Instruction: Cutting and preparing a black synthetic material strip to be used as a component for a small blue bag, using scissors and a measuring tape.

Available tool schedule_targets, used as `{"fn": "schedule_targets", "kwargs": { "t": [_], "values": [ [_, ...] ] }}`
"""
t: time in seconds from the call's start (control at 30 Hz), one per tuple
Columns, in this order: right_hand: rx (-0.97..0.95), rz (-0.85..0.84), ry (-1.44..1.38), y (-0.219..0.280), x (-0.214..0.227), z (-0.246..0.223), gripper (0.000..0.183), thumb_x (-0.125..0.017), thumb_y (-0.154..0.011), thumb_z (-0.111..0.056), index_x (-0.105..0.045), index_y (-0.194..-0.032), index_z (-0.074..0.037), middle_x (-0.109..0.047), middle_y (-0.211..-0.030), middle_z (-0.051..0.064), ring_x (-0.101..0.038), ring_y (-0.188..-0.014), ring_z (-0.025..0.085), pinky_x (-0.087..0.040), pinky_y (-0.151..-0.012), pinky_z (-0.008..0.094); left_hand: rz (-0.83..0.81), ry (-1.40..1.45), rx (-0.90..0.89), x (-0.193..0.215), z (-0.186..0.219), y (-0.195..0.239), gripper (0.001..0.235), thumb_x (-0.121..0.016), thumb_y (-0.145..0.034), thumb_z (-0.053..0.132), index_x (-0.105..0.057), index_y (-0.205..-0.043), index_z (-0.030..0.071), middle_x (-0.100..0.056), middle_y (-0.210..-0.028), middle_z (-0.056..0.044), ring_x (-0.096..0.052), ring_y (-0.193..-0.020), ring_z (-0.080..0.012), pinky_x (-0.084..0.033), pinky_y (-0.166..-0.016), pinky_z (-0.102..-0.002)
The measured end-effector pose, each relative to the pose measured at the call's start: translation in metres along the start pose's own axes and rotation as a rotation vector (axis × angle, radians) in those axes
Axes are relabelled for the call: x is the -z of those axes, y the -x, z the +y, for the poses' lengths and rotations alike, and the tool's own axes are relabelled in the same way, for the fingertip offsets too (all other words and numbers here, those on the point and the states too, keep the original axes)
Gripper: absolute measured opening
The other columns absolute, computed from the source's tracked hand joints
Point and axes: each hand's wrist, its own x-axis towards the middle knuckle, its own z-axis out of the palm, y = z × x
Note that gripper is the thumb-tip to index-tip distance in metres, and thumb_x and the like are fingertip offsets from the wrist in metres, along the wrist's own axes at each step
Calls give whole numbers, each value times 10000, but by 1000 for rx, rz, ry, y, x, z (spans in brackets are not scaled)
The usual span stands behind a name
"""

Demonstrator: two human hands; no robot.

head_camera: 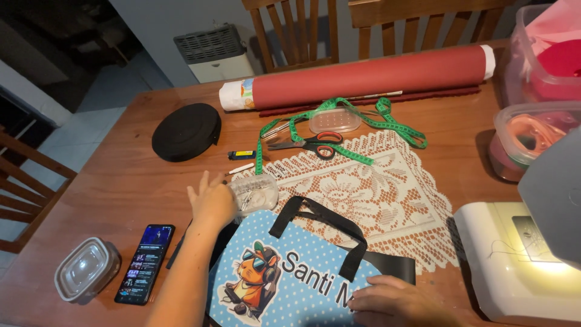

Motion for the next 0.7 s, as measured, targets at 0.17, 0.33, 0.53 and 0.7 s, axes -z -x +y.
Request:
{"fn": "schedule_targets", "kwargs": {
  "t": [0.17, 0.33, 0.53, 0.7],
  "values": [
    [-89, 0, -85, -5, 5, -9, 334, -693, -1006, -284, -686, -1326, -189, -736, -1290, -70, -650, -1219, 92, -298, -1165, 442, 92, 201, -62, 2, -2, -3, 253, -577, -950, 129, -806, -874, 205, -364, -1647, -24, -104, -1623, -266, -51, -1276, -644],
    [-181, 45, -84, -3, 0, -10, 333, -743, -969, -304, -712, -1296, -250, -755, -1261, -67, -654, -1199, 99, -291, -1170, 429, 48, -158, -56, 4, -4, -16, 280, -655, -819, 45, -818, -943, 236, -230, -1714, 23, 5, -1637, -260, -32, -1272, -634],
    [-131, 163, -57, -8, 6, -23, 317, -820, -909, -241, -750, -1217, -227, -799, -1170, -44, -728, -1081, 63, -369, -1147, 383, 132, -74, -132, -18, -13, -39, 225, -683, -825, 143, -836, -946, 254, -374, -1639, 44, -102, -1622, -228, -69, -1265, -633],
    [-152, 131, -96, -7, 6, -22, 324, -807, -916, -201, -740, -1233, -215, -799, -1157, -41, -719, -1077, 84, -341, -1159, 421, 161, -102, -193, -20, -16, -44, 220, -660, -822, 119, -840, -874, 234, -425, -1601, 37, -148, -1610, -234, -115, -1261, -635]
  ]
}}
